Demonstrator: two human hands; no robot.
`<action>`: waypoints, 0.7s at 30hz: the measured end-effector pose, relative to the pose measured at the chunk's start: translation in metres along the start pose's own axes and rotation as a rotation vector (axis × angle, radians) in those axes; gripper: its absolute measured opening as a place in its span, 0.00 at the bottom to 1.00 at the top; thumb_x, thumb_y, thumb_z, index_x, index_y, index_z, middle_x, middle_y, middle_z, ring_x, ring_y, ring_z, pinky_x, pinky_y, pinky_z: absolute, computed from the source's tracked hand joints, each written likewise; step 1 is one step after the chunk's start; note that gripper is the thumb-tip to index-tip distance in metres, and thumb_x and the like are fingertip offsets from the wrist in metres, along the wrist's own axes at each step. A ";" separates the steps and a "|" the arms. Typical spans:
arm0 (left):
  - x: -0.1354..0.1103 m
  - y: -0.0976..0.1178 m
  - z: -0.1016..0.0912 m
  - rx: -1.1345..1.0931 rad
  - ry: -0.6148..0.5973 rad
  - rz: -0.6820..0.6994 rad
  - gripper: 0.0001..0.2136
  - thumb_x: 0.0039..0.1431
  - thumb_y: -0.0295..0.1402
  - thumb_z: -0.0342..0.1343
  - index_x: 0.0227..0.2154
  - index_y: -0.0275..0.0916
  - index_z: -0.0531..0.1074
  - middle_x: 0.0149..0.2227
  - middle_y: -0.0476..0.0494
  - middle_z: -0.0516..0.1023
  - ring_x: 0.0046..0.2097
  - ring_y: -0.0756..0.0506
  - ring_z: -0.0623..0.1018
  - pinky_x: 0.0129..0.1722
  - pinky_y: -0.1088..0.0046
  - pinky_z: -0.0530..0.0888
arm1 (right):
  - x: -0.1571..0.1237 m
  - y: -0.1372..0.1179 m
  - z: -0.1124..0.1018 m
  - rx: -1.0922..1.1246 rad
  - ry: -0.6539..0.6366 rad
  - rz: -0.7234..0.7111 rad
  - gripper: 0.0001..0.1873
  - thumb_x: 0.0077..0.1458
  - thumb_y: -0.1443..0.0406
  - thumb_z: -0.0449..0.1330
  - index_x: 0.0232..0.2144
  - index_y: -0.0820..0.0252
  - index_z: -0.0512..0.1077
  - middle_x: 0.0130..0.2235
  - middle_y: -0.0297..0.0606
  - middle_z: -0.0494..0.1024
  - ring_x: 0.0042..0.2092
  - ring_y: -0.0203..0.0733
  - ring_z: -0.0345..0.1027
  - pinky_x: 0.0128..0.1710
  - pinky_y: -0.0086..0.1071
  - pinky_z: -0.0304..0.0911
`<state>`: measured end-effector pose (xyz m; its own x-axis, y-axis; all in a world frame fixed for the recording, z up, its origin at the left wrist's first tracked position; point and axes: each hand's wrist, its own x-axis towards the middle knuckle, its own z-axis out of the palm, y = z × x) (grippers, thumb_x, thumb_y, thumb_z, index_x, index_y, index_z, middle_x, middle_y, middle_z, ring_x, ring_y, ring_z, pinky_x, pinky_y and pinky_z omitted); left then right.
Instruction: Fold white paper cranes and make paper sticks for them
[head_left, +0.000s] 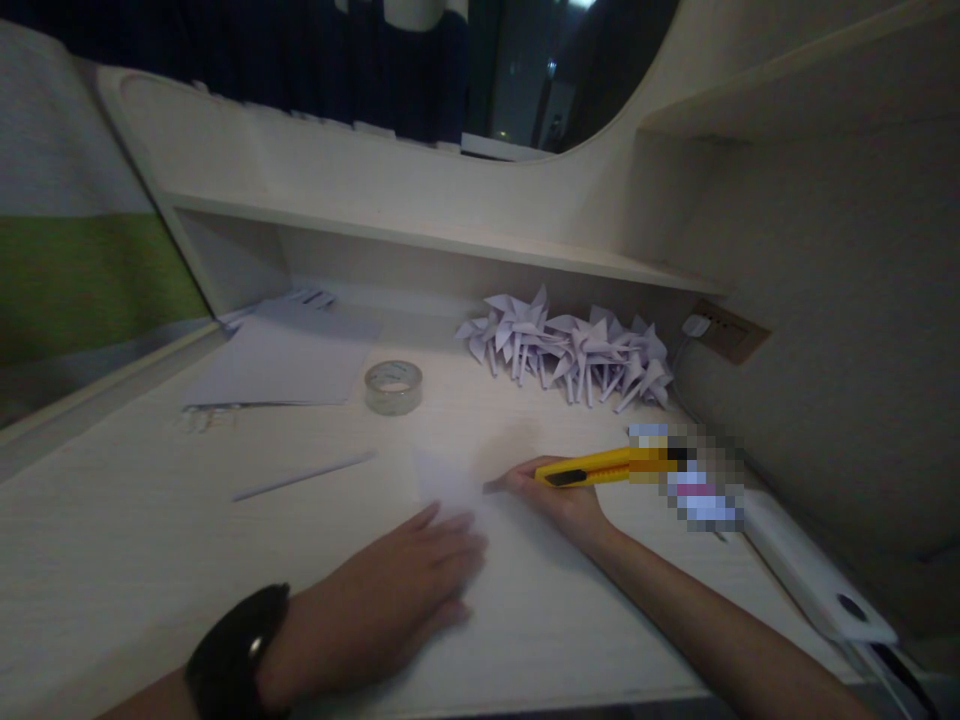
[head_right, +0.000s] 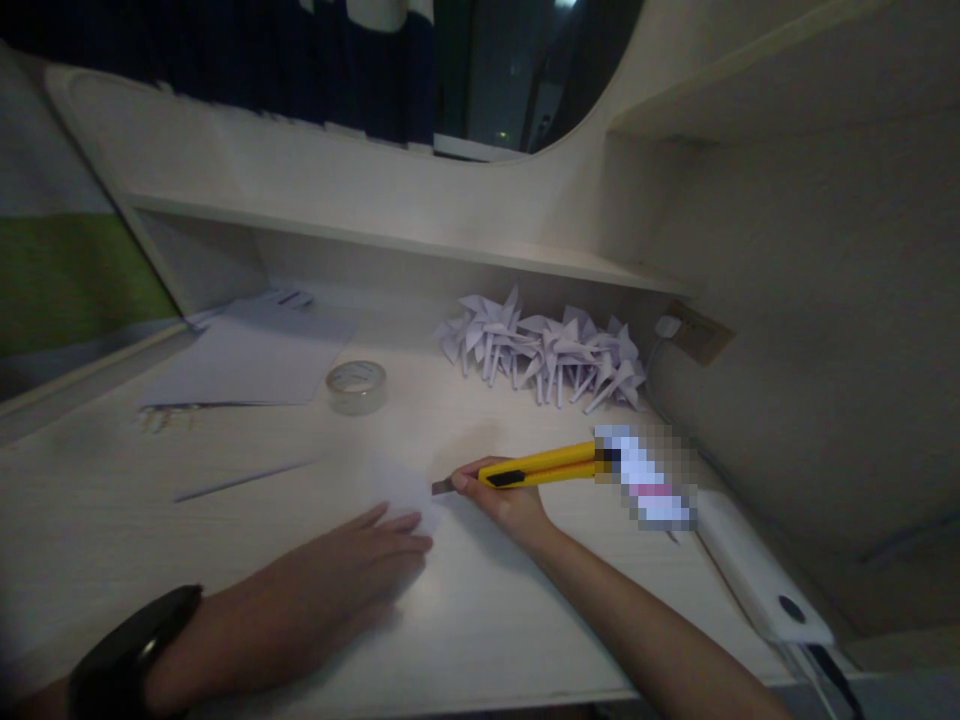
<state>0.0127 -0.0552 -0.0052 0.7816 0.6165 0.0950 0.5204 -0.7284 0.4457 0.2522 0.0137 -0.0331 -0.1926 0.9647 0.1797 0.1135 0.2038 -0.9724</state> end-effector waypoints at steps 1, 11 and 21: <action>-0.002 -0.008 -0.007 -0.057 -0.003 0.009 0.17 0.64 0.31 0.48 0.54 0.45 0.65 0.57 0.45 0.70 0.62 0.42 0.63 0.64 0.56 0.54 | 0.000 0.001 0.001 -0.001 -0.037 0.003 0.12 0.45 0.56 0.67 0.27 0.60 0.78 0.30 0.39 0.80 0.33 0.41 0.73 0.35 0.33 0.68; -0.006 -0.059 -0.017 -0.116 0.338 -0.173 0.11 0.58 0.24 0.46 0.34 0.41 0.73 0.49 0.44 0.75 0.57 0.42 0.69 0.57 0.58 0.65 | -0.001 -0.006 0.009 -0.007 -0.138 -0.053 0.10 0.48 0.57 0.66 0.30 0.58 0.79 0.33 0.38 0.82 0.35 0.42 0.75 0.38 0.34 0.71; -0.005 -0.050 -0.026 -0.474 0.454 -0.583 0.24 0.49 0.40 0.58 0.50 0.41 0.67 0.57 0.36 0.66 0.53 0.37 0.73 0.45 0.58 0.75 | 0.004 0.002 0.025 0.228 -0.229 0.084 0.14 0.47 0.57 0.67 0.35 0.59 0.79 0.41 0.41 0.81 0.45 0.46 0.74 0.50 0.44 0.66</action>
<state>-0.0263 -0.0136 -0.0048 0.1704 0.9847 0.0369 0.5178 -0.1213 0.8469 0.2270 0.0133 -0.0379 -0.4085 0.9089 0.0842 -0.0778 0.0573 -0.9953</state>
